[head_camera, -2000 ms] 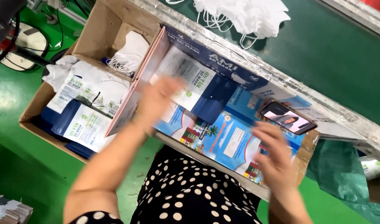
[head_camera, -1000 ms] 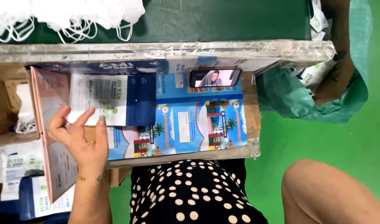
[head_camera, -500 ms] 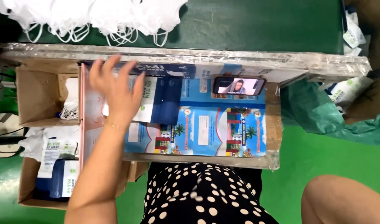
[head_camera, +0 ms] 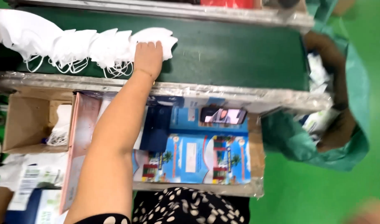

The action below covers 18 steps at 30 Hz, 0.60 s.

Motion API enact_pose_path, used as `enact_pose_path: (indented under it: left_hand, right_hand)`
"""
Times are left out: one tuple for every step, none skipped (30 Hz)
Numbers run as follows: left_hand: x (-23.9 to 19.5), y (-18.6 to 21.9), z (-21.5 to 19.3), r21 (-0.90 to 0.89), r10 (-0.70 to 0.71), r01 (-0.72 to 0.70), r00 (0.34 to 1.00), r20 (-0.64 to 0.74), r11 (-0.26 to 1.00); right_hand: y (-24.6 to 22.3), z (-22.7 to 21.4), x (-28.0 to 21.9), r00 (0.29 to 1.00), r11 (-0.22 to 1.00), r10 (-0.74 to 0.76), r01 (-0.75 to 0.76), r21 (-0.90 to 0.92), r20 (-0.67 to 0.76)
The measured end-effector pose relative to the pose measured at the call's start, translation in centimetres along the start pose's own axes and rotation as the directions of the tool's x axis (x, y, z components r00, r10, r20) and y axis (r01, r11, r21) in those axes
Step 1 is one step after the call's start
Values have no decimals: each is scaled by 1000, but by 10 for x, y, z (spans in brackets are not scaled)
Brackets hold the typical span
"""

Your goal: The recorder is picking up white face masks from a conveyor belt and putting them into individual blue pouches.

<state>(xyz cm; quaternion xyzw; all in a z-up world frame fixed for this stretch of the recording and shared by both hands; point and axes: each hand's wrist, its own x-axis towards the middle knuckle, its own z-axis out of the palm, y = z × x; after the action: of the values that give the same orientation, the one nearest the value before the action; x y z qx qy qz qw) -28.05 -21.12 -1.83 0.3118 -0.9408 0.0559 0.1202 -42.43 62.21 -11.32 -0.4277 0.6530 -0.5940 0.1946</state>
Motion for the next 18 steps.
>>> enact_pose_path:
  left_hand:
    - [-9,-4,-2,48,8,-10,1000,27,999]
    - [-20,5,-26,47,-11,10,1000,16,999]
    - [-28,14,-50,-210,-9,-1,999,-47,978]
    - [-35,25,-72,-451,-21,-30,994,-108,892]
    - [-55,38,-95,-451,0,-46,995,-100,892]
    - [-75,51,-115,-714,43,-50,999,-28,698]
    - [-105,69,-131,-908,114,8,992,61,418]
    - [-138,78,-117,-914,143,31,985,96,404]
    - [-170,87,-106,-972,226,104,962,152,210]
    - [-203,94,-97,-980,312,197,930,192,16]
    - [-221,103,-83,-978,340,209,919,198,5]
    - [-240,111,-71,-961,321,276,913,253,-28]
    - [-260,119,-60,-938,294,340,905,308,-63]
    - [-267,116,-58,-934,312,351,897,313,-72]
    - [-272,113,-56,-940,243,303,934,260,-159]
    - [-278,108,-54,-938,168,248,963,211,-241]
    - [-278,101,-60,-937,164,248,963,212,-247]
    - [-278,93,-66,-987,111,113,989,100,-118]
  right_hand:
    - [-30,29,68,1000,1000,-8,8,-5,19]
    - [-53,77,143,999,1000,-16,16,-10,38]
    - [-97,139,192,999,1000,-16,17,-6,35]
    - [-159,191,224,999,1000,-17,17,-1,32]
    - [-146,212,238,1000,1000,-6,6,2,12]
    - [-131,232,253,999,996,-16,13,-92,-28]
    - [-119,249,254,998,981,6,-18,-192,-66]
    - [-123,264,260,995,978,50,-66,-195,-87]
    - [-126,277,269,997,989,79,-82,125,27]
    - [-128,289,278,989,893,70,-120,434,130]
    - [-117,303,272,990,895,92,-129,426,106]
    - [-107,318,265,954,848,250,-298,438,164]
    - [-97,332,260,889,773,392,-457,440,235]
    - [-83,337,251,885,770,410,-465,437,219]
    - [-67,341,243,882,817,433,-471,332,187]
    - [-53,346,236,879,851,452,-477,221,153]
    - [-50,338,231,877,851,455,-479,215,155]
    - [-48,331,226,933,937,333,-344,64,133]
